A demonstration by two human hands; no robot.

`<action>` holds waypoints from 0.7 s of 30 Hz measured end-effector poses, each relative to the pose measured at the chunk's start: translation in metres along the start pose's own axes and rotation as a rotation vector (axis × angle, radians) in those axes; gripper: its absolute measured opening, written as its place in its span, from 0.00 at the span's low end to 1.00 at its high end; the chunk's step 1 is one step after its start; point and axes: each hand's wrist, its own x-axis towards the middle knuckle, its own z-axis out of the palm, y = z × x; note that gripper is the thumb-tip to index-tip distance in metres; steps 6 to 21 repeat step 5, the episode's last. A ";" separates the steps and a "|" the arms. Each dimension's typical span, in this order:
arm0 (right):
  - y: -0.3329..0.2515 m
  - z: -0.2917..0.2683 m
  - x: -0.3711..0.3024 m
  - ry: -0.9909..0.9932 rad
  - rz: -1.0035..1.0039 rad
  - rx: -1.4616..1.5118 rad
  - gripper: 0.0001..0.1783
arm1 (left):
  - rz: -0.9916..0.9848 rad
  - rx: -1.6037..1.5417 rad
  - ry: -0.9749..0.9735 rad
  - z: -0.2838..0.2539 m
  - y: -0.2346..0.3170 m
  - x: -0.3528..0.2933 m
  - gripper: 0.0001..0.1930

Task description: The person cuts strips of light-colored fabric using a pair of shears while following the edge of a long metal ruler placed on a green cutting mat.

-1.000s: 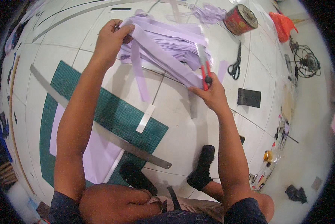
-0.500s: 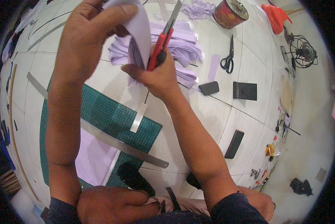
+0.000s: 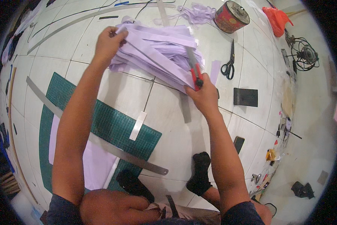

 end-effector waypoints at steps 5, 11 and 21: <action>0.003 0.011 -0.001 0.033 -0.157 -0.191 0.38 | 0.147 0.342 0.163 0.023 -0.044 0.005 0.25; 0.003 0.011 -0.001 0.033 -0.157 -0.191 0.38 | 0.147 0.342 0.163 0.023 -0.044 0.005 0.25; 0.003 0.011 -0.001 0.033 -0.157 -0.191 0.38 | 0.147 0.342 0.163 0.023 -0.044 0.005 0.25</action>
